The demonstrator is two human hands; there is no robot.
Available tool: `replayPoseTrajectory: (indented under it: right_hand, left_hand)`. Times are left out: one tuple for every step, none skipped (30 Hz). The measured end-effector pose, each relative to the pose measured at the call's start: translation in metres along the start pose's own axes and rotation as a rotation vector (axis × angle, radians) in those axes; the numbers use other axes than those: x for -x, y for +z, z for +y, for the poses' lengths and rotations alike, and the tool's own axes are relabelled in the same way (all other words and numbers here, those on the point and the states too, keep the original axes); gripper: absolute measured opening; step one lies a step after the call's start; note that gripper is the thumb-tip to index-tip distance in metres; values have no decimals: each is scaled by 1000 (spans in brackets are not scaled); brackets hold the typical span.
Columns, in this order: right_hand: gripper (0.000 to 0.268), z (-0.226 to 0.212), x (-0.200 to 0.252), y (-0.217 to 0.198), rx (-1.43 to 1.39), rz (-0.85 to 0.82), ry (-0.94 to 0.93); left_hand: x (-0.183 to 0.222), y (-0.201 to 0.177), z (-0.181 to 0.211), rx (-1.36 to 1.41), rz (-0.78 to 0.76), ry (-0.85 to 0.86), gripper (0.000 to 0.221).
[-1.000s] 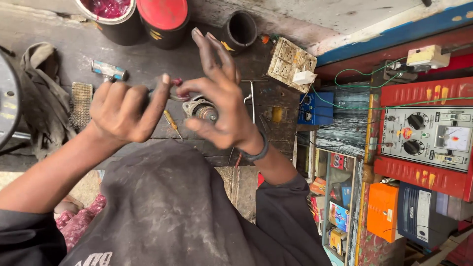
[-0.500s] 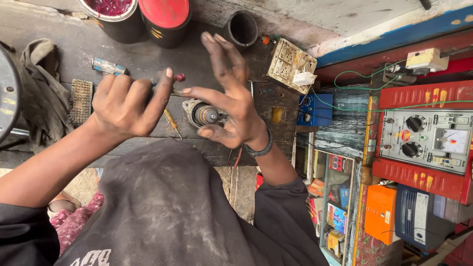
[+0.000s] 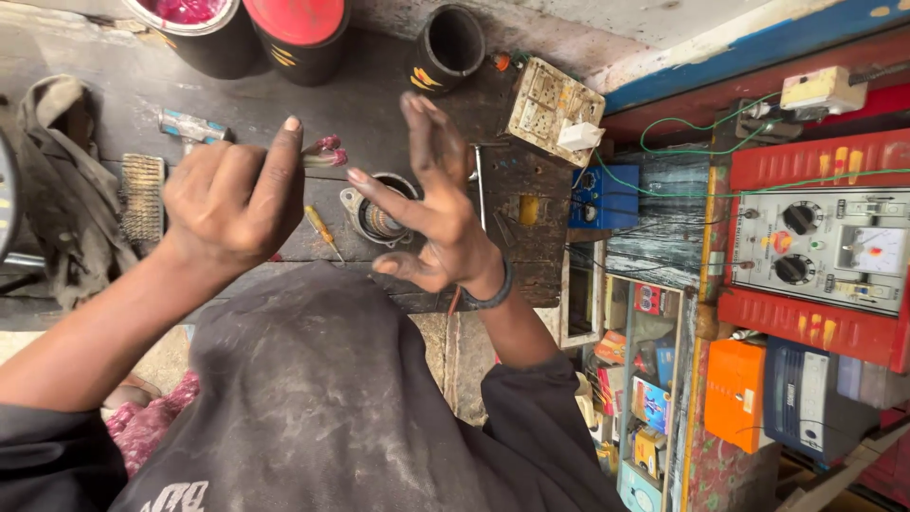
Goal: Cleaning, greasing, and assembling a motorcycle starter motor armature into its housing.
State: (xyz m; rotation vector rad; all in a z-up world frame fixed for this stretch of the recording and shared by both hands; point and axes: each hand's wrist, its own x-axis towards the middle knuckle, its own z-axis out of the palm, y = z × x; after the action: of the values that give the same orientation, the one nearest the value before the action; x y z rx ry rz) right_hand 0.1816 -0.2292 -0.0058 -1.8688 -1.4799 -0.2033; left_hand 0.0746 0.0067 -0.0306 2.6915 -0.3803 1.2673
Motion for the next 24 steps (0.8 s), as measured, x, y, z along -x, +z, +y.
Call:
replayPoseTrajectory:
  right_hand:
    - [73,-1,3,2,-5,13,2]
    - [73,-1,5,3,-21,18,31]
    - [73,0,9,1,-22,26,65]
    - [73,-2,6,4,-12,43,71]
    - [75,-5,7,3,-13,31,129]
    - [77,-8,7,3,-13,21,186]
    - [77,-11,7,8,-5,23,200]
    - [80,-13,7,13,-2,25,218]
    - [83,-16,6,19,-4,31,236]
    - [83,-18,11,22,-1,36,249]
    - [85,-21,15,25,19,15,266]
    - [88,-23,19,29,38,-5,283]
    - [88,-26,28,29,39,-6,298]
    - [82,-29,36,30,9,20,293]
    - [76,-33,45,32,-27,44,287]
    - [76,-38,58,31,-32,40,301]
    - [66,-40,68,31,-42,121,366]
    - [59,-43,78,31,-52,201,431]
    - [59,-49,92,38,-60,199,437]
    - [58,-56,105,45,-116,312,525]
    - [60,-62,119,51,-168,425,612]
    - [60,-69,126,56,-171,423,617]
    - [66,-77,134,61,-214,491,699]
    - [72,-85,142,65,-256,559,780]
  left_hand:
    - [4,1,1,-3,-8,11,34]
    - [8,3,3,16,-32,-30,35]
    - [9,9,4,45,-47,-63,37]
    - [11,12,2,53,-47,-44,37]
    - [14,15,5,66,-40,-76,37]
    - [18,19,8,79,-33,-108,38]
    - [18,20,12,94,-34,-103,38]
    - [18,22,16,101,-51,-161,37]
    - [19,21,18,104,-73,-218,37]
    - [21,23,22,116,-79,-211,37]
    - [23,25,24,201,-97,-326,33]
    - [26,26,27,287,-114,-441,29]
    - [27,30,30,298,-124,-441,29]
    - [29,34,33,416,-104,-569,19]
    - [32,35,36,529,-87,-704,9]
    - [40,39,43,534,-101,-710,9]
    - [46,44,47,821,-162,-1041,10]
    - [52,49,51,1117,-229,-1366,15]
    - [53,50,57,1112,-235,-1375,15]
    - [54,52,64,1319,-206,-1527,15]
    - [54,55,71,1532,-168,-1673,16]
    - [58,58,78,1529,-171,-1680,16]
    - [64,60,86,1598,-125,-1622,19]
    - [69,63,95,1666,-79,-1563,24]
